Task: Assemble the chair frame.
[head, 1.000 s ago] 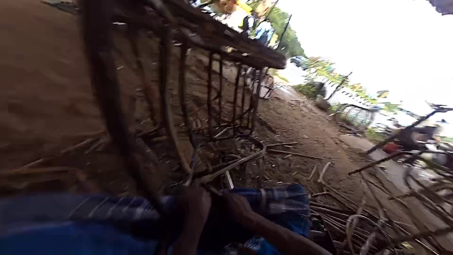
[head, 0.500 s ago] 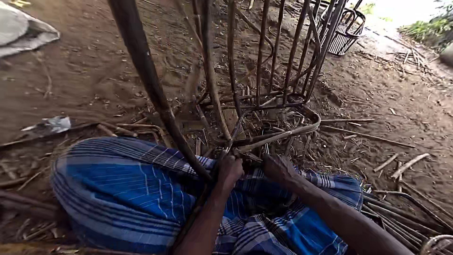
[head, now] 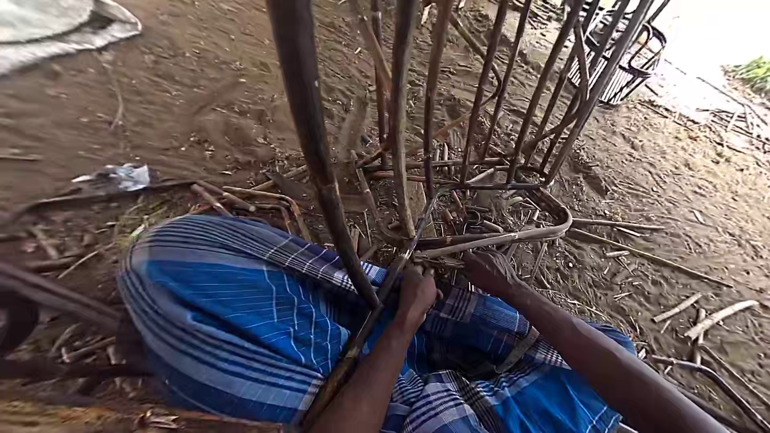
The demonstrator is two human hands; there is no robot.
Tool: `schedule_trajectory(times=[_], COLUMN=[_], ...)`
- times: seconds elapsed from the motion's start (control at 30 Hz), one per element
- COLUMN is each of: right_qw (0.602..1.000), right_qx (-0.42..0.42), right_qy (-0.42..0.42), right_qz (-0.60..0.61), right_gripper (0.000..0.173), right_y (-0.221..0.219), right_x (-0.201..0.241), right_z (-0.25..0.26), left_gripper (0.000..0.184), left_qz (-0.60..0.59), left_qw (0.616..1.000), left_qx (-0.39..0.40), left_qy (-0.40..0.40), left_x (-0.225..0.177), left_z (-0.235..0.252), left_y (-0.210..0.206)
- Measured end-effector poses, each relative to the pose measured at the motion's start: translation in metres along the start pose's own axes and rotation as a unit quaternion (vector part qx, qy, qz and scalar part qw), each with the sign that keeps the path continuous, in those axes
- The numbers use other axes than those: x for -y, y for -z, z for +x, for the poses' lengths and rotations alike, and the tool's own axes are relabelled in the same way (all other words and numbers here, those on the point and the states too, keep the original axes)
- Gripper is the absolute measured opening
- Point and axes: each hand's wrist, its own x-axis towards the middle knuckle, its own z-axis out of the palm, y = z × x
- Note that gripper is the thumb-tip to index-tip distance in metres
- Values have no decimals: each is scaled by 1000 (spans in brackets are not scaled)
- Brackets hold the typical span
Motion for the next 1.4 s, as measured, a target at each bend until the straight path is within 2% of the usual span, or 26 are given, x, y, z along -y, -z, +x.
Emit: schedule_trajectory(times=[0.03, 0.13, 0.27, 0.33, 0.43, 0.47, 0.53, 0.6, 0.73, 0.9, 1.0, 1.07, 1.13, 1.17, 1.23, 1.33, 1.4], right_qw=[1000, 997, 996, 993, 994, 998, 990, 978, 989, 979, 967, 974, 981, 982, 985, 980, 979], right_qx=[-1, 64, -11, -48, -58, -14, 113, 156, 93, 11, -22, -20, 57, 99, 130, 165, 172], right_qy=[8, -19, -9, 15, 23, -5, -71, -94, -75, -65, -80, -114, -146, -136, -103, -108, -105], right_qz=[-5, -30, -83, -104, -92, -62, 38, 97, 87, 192, 239, 193, 117, 88, 42, -1, -14], right_gripper=[27, 29, 23, 23, 25, 25, 29, 35, 38, 37, 34, 34, 32, 32, 30, 27, 25], right_y=[-4, -6, -18, -27, -38, -34, -12, 7, 2, -70, -74, -66, -42, -29, -8, 17, 17], right_x=[-2, -2, -6, -13, -21, -17, -6, 3, 12, 5, 17, 19, 13, 8, 2, -1, -11], right_z=[3, 10, 12, 9, 8, 10, 15, 12, 0, 11, 22, 25, 24, 23, 24, 32, 29], left_gripper=[33, 31, 34, 38, 53, 55, 47, 40, 42, 44, 44, 44, 41, 39, 36, 37, 41], left_qz=[8, 5, -59, -35, 39, 49, 41, 34, 67, -128, -188, -222, -255, -261, -267, -217, -136], left_qw=[1000, 1000, 998, 999, 998, 998, 998, 999, 997, 984, 965, 956, 948, 947, 946, 963, 978], left_qx=[2, 14, 35, 37, 42, 36, 34, 17, -19, 121, 185, 193, 183, 174, 154, 125, 128], left_qy=[-4, -19, -10, -2, 1, -5, -16, -23, -35, -8, -2, 10, 47, 71, 102, 103, 89], left_x=[2, 12, 11, 15, 24, 26, 25, 21, 12, 4, 7, 4, 2, 5, 8, -3, -2], left_z=[3, 14, 21, 23, 26, 29, 35, 37, 32, -2, -8, -5, 9, 14, 20, 22, 19], left_y=[-1, -4, -3, -5, -5, -4, -4, -7, -8, 8, 16, 16, 14, 12, 7, -2, -3])
